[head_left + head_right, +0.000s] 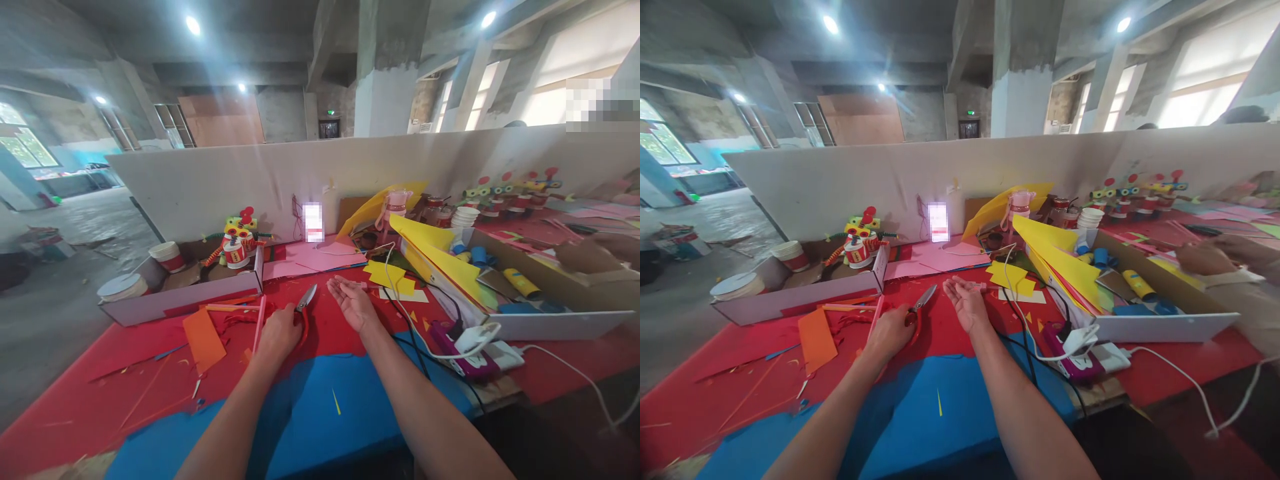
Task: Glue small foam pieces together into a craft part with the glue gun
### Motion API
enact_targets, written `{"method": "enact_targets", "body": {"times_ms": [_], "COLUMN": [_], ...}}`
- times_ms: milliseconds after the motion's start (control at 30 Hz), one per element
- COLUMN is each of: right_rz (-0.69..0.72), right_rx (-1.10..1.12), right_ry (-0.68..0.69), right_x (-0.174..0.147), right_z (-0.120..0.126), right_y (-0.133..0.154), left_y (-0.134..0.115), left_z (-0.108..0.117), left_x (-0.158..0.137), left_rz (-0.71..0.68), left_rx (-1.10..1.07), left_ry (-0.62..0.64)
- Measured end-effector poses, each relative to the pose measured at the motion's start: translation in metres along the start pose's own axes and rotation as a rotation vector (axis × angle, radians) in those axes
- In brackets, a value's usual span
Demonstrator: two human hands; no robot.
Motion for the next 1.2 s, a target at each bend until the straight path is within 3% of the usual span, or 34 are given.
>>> {"method": "enact_targets", "body": {"times_ms": [200,333,500,767,933,1067,1200], "right_rz": [0.059,0.038,0.004,-0.004,-0.111,-0.253,-0.331], "right_rx": [-0.015,-0.037,-0.050,-0.139,-0.039,0.039,0.021], "right_ry": [0.035,0.028,0.026,0.090,0.025,-0.034,0.003], "right_x": [0.003,0.001,-0.001,-0.005,-0.005,-0.007,-0.013], "right_z": [0.004,0.001,-0.001,-0.003,-0.001,-0.003,-0.010], "right_y": [-0.001,-0.002,-0.007,-0.020,-0.020,-0.019,-0.022], "left_y": [-0.019,0.001,0.027,-0.002,-0.004,0.002,-0.005], "left_z": [-0.003,0.000,0.006,-0.003,0.008,0.005,-0.007], "left_x": [-0.013,-0.005,0.009,0.018,0.026,0.033,0.028], "left_rz": [-0.028,-0.028,0.096,0.098,-0.081,-0.276,-0.399], "left_rx": [0.081,0.129,0.160,0.186,0.166,-0.223,-0.421], "left_ry": [0.027,-0.027,-0.032,-0.052,-0.234,-0.365,-0.356]}}
Point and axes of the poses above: each hand's wrist, its own x-axis towards the middle knuckle, its own z-axis out of the back of the hand, y = z × x, the point moved 2 cm from there along x, towards the middle knuckle, and after that the axes turned 6 degrees about x, right-handed, at the moved point
